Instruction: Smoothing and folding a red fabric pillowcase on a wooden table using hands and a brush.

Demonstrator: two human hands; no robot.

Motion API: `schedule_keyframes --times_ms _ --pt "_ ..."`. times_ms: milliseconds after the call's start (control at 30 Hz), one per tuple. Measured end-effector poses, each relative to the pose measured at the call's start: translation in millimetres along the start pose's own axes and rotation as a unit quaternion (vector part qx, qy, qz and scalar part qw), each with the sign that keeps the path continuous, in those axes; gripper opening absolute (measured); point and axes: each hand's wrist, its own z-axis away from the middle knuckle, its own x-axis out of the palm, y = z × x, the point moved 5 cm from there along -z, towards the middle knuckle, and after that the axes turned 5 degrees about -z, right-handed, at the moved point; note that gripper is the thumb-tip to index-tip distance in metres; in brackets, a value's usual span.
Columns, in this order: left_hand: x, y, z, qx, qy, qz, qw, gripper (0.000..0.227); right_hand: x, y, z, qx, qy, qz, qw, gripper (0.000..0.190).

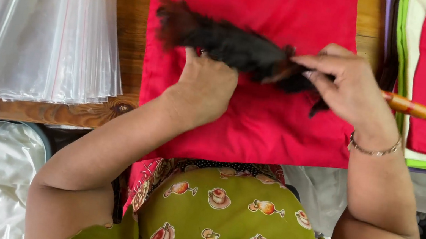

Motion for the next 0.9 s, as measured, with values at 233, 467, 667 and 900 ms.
schedule_keyframes --times_ms 233,467,667,900 --pt "8.6 -15.1 -1.7 -0.071 -0.137 0.064 0.986 0.093 -37.4 72.0 -3.3 0.069 0.2 0.286 0.935 0.026" --pt "17.0 -14.7 -7.2 0.022 -0.127 0.142 0.981 0.083 0.7 50.9 -11.8 0.054 0.036 0.059 0.996 0.021" --pt "10.8 -13.4 -4.3 0.012 -0.075 0.058 0.995 0.089 -30.5 88.0 5.0 0.091 0.241 0.269 0.928 0.024" --pt "0.9 -11.8 -2.3 -0.003 -0.031 0.157 0.987 0.07 26.5 18.2 -31.5 -0.043 0.083 0.033 0.995 0.02"
